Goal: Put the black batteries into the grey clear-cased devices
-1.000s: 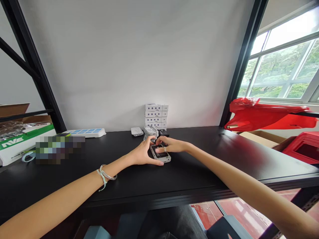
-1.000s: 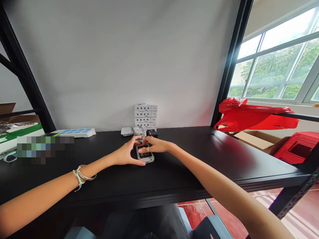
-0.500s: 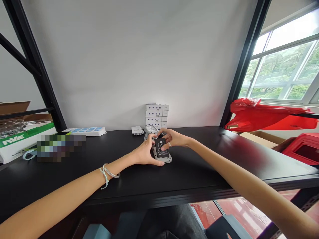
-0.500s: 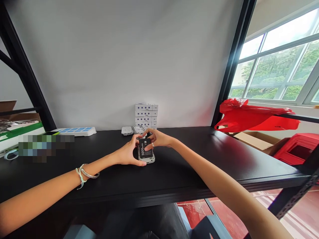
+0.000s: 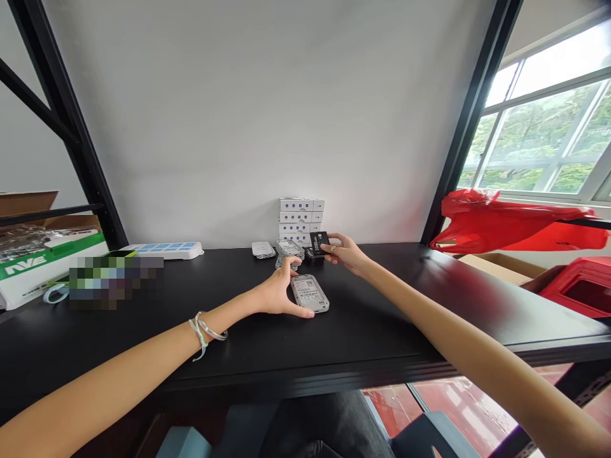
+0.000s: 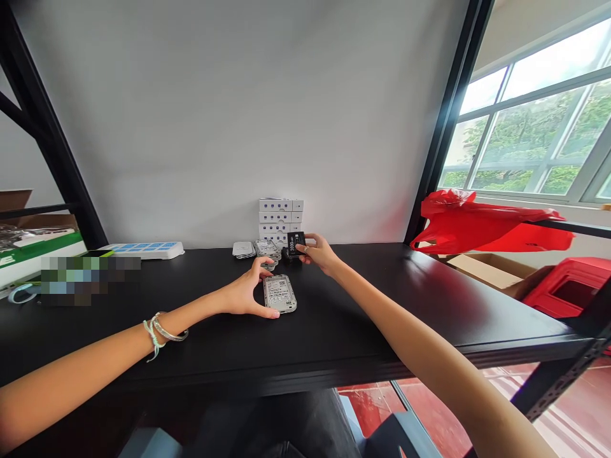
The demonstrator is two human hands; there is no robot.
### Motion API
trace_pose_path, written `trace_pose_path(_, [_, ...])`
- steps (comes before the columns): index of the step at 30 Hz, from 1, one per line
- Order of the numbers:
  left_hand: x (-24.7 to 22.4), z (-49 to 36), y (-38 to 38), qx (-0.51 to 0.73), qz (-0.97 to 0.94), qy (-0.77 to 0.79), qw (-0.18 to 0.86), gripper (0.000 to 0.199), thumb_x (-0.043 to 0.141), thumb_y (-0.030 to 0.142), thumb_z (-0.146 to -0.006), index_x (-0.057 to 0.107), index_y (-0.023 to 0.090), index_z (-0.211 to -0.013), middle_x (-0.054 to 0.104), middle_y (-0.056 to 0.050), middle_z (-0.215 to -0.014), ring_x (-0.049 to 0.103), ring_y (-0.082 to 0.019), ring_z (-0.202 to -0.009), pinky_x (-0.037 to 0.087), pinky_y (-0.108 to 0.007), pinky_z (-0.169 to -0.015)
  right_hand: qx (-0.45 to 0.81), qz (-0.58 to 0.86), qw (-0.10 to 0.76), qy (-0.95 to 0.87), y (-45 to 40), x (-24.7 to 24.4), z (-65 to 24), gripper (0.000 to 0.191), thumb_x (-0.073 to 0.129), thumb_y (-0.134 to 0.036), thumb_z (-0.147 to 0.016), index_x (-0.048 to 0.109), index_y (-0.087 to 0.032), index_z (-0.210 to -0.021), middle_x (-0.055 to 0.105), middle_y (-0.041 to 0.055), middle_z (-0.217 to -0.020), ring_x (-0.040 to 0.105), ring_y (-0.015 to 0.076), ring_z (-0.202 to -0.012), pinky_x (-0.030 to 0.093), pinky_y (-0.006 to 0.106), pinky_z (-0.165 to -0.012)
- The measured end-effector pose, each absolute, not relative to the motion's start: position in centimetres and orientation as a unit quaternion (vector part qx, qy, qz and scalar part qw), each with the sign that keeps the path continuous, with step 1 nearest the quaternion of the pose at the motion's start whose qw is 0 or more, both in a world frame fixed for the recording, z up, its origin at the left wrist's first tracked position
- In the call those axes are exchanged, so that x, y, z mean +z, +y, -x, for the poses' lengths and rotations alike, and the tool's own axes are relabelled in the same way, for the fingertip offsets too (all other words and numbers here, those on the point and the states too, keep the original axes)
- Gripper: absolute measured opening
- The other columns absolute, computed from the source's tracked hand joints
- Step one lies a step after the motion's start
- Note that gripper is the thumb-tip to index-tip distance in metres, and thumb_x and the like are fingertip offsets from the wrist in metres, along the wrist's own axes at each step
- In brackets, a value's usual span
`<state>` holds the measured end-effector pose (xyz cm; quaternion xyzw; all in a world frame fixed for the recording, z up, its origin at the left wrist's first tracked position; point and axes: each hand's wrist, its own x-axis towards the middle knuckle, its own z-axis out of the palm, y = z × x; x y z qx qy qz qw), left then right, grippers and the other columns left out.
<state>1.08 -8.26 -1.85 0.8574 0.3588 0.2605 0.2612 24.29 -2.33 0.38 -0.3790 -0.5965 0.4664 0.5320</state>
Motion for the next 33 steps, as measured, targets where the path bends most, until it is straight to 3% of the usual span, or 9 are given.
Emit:
trace_pose_path(4, [-1.8,-1.1,-8.3,0.276,-0.849,0.359,0.273,0.106,0.085,0.050,-0.047,0.025,0.024,-0.131,0.049,-0.015,-0.118,0.046,-0.034,-0.121,0.035,-0.056,-0.103,0.410,0.440,0.510,-0.615,-1.6,-1.0,-24.3,0.048,0.069,-0.015,-0.076,0.050,-0.015,-0.121,0.056,-0.0054,-0.053,0.050,0.0088,-0.046,0.040,0.021,-0.045])
trace_pose_path(8, [-1.8,-1.1,-8.5,0.263,-0.852,0.364,0.269,0.109,0.083,0.052,-0.049,0.021,0.024,-0.133,0.046,-0.017,-0.122,0.044,-0.034,-0.124,0.034,-0.056,-0.104,0.365,0.490,0.472,-0.635,-1.5,-1.5,-23.6,0.029,0.071,-0.015,-0.074,0.066,-0.010,-0.102,0.063,0.0009,-0.063,0.057,0.0100,-0.051,0.050,0.025,-0.058])
trace_pose_path(11, [-1.6,-1.2,-8.7,0.244,-0.858,0.370,0.259,0.110,0.082,0.055,-0.051,0.017,0.023,-0.134,0.042,-0.018,-0.125,0.041,-0.033,-0.126,0.033,-0.054,-0.104,0.337,0.515,0.471,-0.633,-1.4,-1.7,-23.0,0.035,0.079,-0.017,-0.064,0.069,-0.012,-0.097,0.068,0.0046,-0.082,0.061,0.0105,-0.054,0.052,0.028,-0.066])
trace_pose_path(16, [-1.5,-1.2,-8.8,0.238,-0.860,0.372,0.255,0.109,0.080,0.056,-0.052,0.016,0.024,-0.134,0.041,-0.018,-0.126,0.040,-0.033,-0.127,0.033,-0.054,-0.105,0.388,0.488,0.525,-0.580,-1.1,-1.7,-22.9,0.021,0.073,-0.006,-0.066,0.071,-0.012,-0.086,0.069,0.0030,-0.071,0.065,0.0130,-0.059,0.053,0.029,-0.074])
trace_pose_path(22, [-1.4,-1.3,-9.0,0.243,-0.862,0.367,0.253,0.108,0.080,0.055,-0.052,0.018,0.024,-0.134,0.039,-0.018,-0.128,0.037,-0.034,-0.129,0.032,-0.054,-0.106,0.448,0.467,0.545,-0.533,-0.4,-1.6,-23.6,0.017,0.057,0.002,-0.070,0.067,-0.012,-0.069,0.067,0.0064,-0.069,0.067,0.0155,-0.066,0.057,0.028,-0.075])
trace_pose_path(28, [-1.4,-1.3,-9.0,0.245,-0.860,0.365,0.260,0.107,0.081,0.054,-0.052,0.018,0.024,-0.133,0.037,-0.018,-0.130,0.037,-0.034,-0.129,0.032,-0.055,-0.105,0.413,0.468,0.580,-0.523,0.5,-1.5,-24.5,0.016,0.054,-0.003,-0.073,0.062,-0.017,-0.072,0.066,0.0079,-0.084,0.065,0.0145,-0.073,0.056,0.027,-0.076])
trace_pose_path(33, [-1.4,-1.3,-9.0,0.253,-0.855,0.364,0.268,0.106,0.082,0.053,-0.050,0.021,0.024,-0.133,0.039,-0.018,-0.128,0.037,-0.034,-0.129,0.031,-0.056,-0.105,0.348,0.516,0.541,-0.566,0.8,-2.1,-25.1,0.009,0.062,-0.010,-0.069,0.065,-0.015,-0.075,0.060,0.0026,-0.064,0.057,0.0133,-0.058,0.053,0.028,-0.063])
